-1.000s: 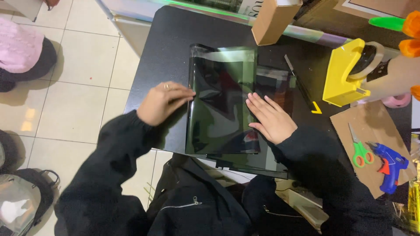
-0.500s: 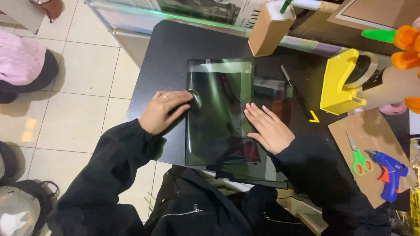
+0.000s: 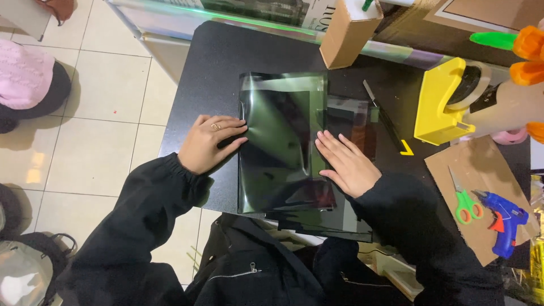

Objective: The person applies a transparent protective film to a black rectangular object. They align the film, smooth it down with their hands to remove air bubbles, and then peel off the top protective layer.

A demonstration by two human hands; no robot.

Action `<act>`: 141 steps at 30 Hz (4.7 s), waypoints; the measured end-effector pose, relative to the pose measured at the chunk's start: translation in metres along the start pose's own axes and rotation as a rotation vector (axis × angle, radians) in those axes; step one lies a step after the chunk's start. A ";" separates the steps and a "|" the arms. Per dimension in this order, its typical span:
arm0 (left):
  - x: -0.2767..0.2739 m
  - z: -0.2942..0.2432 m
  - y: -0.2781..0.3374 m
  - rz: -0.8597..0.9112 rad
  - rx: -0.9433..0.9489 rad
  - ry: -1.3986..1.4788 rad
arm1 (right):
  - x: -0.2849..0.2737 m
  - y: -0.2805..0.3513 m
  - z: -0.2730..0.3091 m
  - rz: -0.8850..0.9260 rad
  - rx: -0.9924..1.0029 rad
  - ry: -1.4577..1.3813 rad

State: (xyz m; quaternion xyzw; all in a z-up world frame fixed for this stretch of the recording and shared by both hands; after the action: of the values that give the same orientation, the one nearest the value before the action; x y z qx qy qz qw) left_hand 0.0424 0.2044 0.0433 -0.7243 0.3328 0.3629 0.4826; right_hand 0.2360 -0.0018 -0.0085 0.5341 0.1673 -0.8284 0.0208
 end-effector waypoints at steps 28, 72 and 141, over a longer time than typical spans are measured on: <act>0.009 0.003 0.016 0.370 -0.001 -0.231 | -0.031 -0.010 -0.017 0.214 0.252 -0.189; 0.012 -0.002 0.019 0.386 0.081 -0.337 | 0.030 -0.220 -0.030 -0.035 -0.247 0.114; -0.041 -0.114 0.121 0.079 0.180 -0.350 | 0.033 -0.216 -0.029 0.045 -0.218 0.089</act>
State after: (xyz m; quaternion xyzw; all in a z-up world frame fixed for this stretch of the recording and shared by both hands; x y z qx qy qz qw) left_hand -0.0562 0.0650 0.0538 -0.5908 0.3030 0.4706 0.5812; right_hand 0.2018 0.2155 0.0064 0.5686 0.2454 -0.7800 0.0898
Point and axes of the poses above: each hand's wrist, its own y-axis away from the middle knuckle, its own x-axis out of the palm, z = x × y, the point moved 9 cm from there along -y, towards the middle knuckle, and after that the axes turned 11 degrees about -y, right-handed, at the moved point
